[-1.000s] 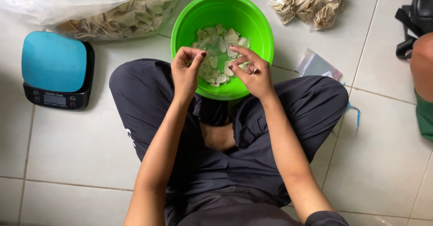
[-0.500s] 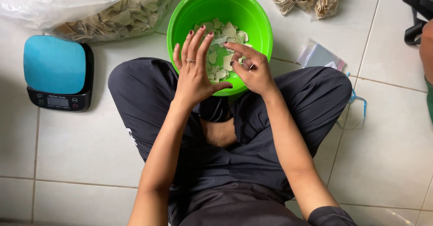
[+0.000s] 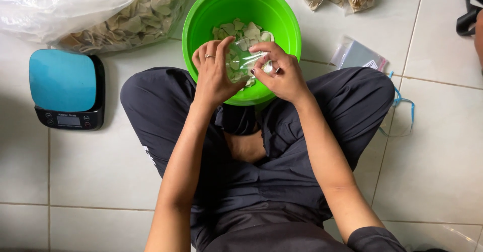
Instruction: Packaging small dried chips into plastic bags and weighing them on a digital scale.
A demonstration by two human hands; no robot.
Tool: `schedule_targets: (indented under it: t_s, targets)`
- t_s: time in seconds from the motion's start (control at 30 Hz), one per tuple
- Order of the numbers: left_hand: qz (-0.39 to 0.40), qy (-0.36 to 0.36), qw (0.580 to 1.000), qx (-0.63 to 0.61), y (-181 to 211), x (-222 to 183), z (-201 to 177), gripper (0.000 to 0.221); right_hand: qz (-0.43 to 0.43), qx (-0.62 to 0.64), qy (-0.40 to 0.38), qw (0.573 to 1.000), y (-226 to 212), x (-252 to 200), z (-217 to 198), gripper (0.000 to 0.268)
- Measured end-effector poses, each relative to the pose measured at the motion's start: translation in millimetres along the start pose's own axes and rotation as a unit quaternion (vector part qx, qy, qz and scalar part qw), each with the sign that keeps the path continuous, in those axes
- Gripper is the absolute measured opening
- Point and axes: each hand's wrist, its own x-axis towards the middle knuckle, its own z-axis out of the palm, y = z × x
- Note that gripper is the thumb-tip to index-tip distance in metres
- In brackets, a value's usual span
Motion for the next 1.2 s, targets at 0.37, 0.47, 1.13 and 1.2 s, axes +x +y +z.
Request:
schedule_targets:
  t_s: [0.37, 0.47, 1.13, 1.2]
  targets:
    - [0.035, 0.002, 0.999, -0.015, -3.6, 10.6, 7.7, 0.094, -0.034, -0.074, -0.023, 0.996, -0.8, 15.6, -2.8, 0.055]
    - [0.042, 0.007, 0.999, -0.018, -4.6, 11.1, 9.4, 0.097, -0.027, -0.064, -0.031, 0.997, 2.8, 14.6, -2.4, 0.068]
    - [0.057, 0.029, 0.986, -0.151, -18.5, 8.5, 12.1, 0.091, -0.014, -0.082, -0.015, 0.996, -5.8, 18.1, -4.5, 0.032]
    - [-0.054, 0.068, 0.952, -0.293, -21.0, 2.1, 16.5, 0.089, -0.023, -0.111, 0.005, 0.993, -17.4, 18.5, -4.2, 0.033]
